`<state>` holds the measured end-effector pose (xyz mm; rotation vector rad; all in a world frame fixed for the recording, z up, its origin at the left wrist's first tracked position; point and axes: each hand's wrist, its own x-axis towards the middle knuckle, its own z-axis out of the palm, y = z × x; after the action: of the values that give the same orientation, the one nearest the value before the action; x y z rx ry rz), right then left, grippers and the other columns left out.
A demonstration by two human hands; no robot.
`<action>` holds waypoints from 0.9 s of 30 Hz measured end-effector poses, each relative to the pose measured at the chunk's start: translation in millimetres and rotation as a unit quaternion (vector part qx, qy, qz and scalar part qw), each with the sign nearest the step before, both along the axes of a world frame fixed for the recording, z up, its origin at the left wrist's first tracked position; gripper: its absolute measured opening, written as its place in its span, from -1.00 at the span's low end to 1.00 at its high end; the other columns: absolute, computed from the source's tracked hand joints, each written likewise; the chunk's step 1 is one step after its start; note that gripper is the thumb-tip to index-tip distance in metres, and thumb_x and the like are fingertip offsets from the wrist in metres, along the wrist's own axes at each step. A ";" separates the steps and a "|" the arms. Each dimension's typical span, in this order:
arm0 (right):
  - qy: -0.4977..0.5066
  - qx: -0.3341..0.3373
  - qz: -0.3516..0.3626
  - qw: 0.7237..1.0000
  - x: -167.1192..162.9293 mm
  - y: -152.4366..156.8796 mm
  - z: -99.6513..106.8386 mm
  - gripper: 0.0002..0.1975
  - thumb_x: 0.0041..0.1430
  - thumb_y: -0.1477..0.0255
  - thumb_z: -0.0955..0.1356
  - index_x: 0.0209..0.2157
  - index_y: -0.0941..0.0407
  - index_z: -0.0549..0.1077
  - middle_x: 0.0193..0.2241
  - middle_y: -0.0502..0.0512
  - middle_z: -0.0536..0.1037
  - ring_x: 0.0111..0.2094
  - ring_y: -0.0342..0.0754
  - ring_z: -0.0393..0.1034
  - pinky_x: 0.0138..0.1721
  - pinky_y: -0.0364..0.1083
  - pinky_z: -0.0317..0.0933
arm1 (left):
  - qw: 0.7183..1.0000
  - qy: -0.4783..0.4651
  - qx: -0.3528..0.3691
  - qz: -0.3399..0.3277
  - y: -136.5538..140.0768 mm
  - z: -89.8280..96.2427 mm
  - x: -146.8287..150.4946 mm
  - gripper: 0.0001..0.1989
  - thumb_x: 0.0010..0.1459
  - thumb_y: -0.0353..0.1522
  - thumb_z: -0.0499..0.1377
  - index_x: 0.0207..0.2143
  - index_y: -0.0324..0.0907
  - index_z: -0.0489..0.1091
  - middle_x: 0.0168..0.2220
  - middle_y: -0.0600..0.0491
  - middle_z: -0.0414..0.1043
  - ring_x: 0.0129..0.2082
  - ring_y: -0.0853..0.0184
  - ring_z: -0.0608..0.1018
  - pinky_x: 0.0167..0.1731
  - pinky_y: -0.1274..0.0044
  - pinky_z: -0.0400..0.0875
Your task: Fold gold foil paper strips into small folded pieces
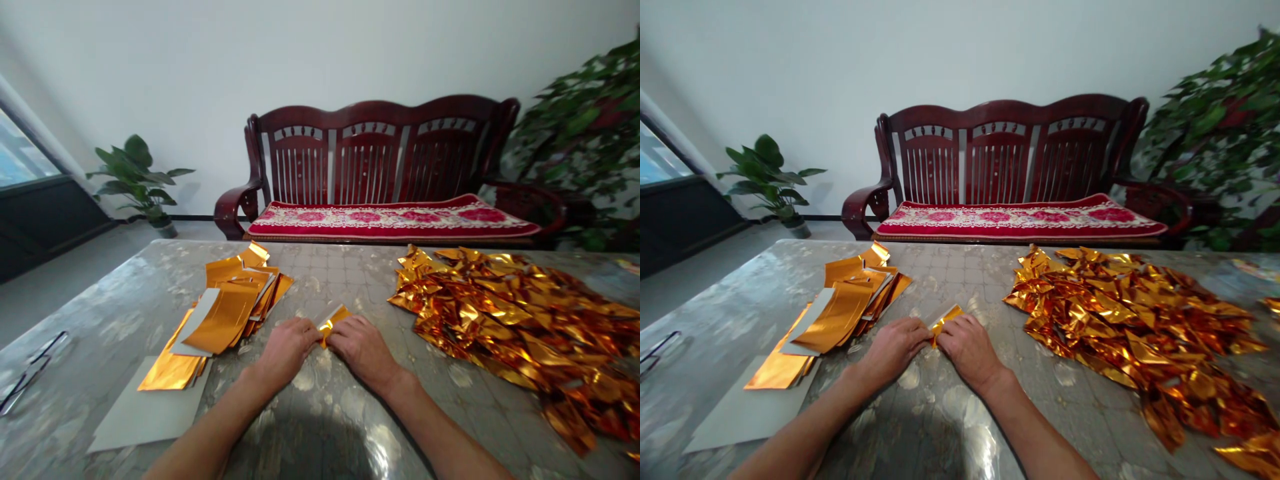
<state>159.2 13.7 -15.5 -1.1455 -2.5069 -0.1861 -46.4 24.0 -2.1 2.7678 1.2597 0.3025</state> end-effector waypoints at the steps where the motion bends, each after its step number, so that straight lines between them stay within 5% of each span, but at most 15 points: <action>1: -0.006 0.005 0.002 1.000 -0.6 -0.2 -0.2 -0.94 0.25 0.37 0.39 -0.31 0.05 0.49 -0.35 -0.03 0.52 -0.26 -0.05 0.34 -0.20 -0.07 0.08 | 1.000 -0.006 -0.006 0.000 0.4 -0.4 -0.7 -0.81 0.33 -0.31 0.06 -0.18 -0.05 0.48 -0.24 0.08 0.48 -0.18 0.31 0.49 -0.16 0.51 0.34; 13: -0.015 0.088 -0.015 0.996 -12.9 0.8 -10.9 -0.87 0.28 0.51 0.32 -0.38 0.12 0.43 -0.43 0.04 0.48 -0.37 -0.03 0.30 -0.30 -0.06 0.02 | 0.999 0.005 0.024 -0.021 4.1 -4.3 -2.3 -0.79 0.32 -0.26 0.08 -0.20 -0.10 0.49 -0.26 0.04 0.51 -0.19 0.29 0.51 -0.17 0.49 0.34; 20: 0.021 -0.039 -0.055 0.997 -9.1 -4.6 7.3 -0.91 0.28 0.40 0.32 -0.31 0.10 0.42 -0.32 0.05 0.49 -0.23 -0.04 0.31 -0.22 -0.07 0.08 | 0.997 -0.007 0.074 0.010 0.7 -14.6 7.1 -0.73 0.36 -0.31 0.01 -0.32 -0.15 0.45 -0.35 0.01 0.48 -0.28 0.29 0.48 -0.25 0.48 0.29; 27: 0.060 -0.081 -0.094 0.990 -6.5 -4.1 6.5 -0.86 0.30 0.35 0.32 -0.33 0.08 0.45 -0.30 0.05 0.49 -0.19 -0.03 0.29 -0.19 -0.08 0.09 | 0.993 -0.110 0.019 0.035 -1.3 -17.7 6.1 -0.83 0.30 -0.29 0.10 -0.28 -0.10 0.47 -0.30 0.08 0.48 -0.23 0.32 0.49 -0.18 0.51 0.29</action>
<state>152.7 9.5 -9.0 -1.4135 -2.3428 0.0380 -40.2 22.7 -19.9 2.6348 1.3074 0.6252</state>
